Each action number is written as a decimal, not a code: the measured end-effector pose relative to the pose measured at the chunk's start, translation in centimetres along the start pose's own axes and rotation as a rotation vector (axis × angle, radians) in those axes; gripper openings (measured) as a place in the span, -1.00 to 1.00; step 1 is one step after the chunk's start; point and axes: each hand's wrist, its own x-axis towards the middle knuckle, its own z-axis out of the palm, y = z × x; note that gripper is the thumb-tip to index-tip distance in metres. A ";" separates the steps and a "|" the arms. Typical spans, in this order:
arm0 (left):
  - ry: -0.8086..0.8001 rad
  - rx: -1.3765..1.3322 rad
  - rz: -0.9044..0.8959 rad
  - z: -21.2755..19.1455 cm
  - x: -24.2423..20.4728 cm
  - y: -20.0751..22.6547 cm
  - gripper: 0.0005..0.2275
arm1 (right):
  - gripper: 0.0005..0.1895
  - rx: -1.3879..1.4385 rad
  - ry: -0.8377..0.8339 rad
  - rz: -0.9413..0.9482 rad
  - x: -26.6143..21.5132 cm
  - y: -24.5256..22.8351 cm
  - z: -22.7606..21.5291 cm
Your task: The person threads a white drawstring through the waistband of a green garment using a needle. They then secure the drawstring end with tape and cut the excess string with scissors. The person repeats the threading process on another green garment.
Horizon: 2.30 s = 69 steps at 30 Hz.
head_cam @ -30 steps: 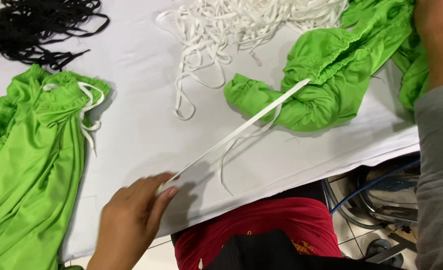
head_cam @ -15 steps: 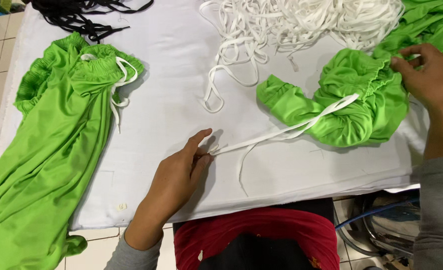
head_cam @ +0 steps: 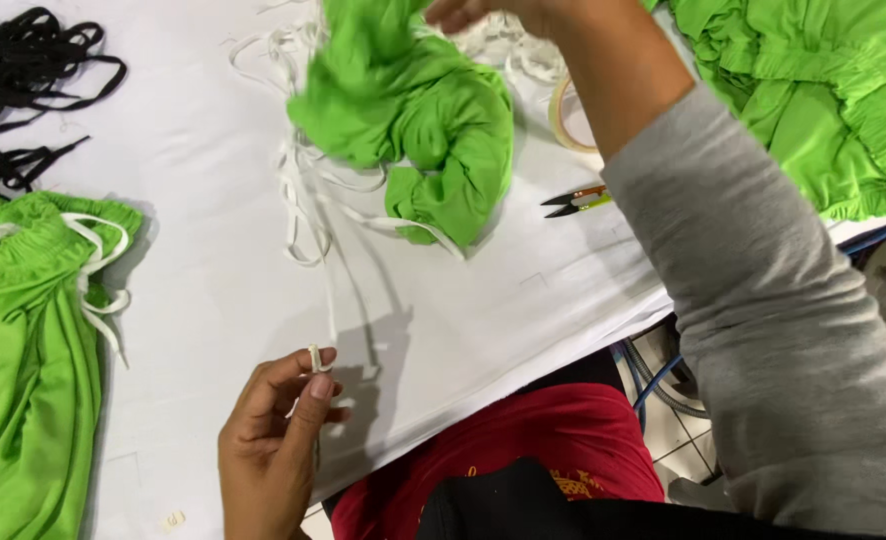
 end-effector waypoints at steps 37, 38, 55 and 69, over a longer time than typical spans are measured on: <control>-0.085 -0.715 -0.009 4.7 -0.6 -6.7 -0.84 | -0.74 1.044 -0.517 -0.018 -23.3 0.8 16.0; -0.087 -0.713 -0.011 4.6 -0.6 -6.7 -0.84 | -0.74 1.046 -0.515 -0.016 -23.2 1.0 16.0; -0.150 -0.518 0.116 4.5 -0.9 -6.5 -0.87 | -0.75 1.252 -0.536 0.010 -23.2 1.5 17.1; -0.093 -0.323 0.262 4.4 -0.7 -6.3 -0.94 | -0.84 1.394 -0.319 0.147 -22.5 1.8 20.7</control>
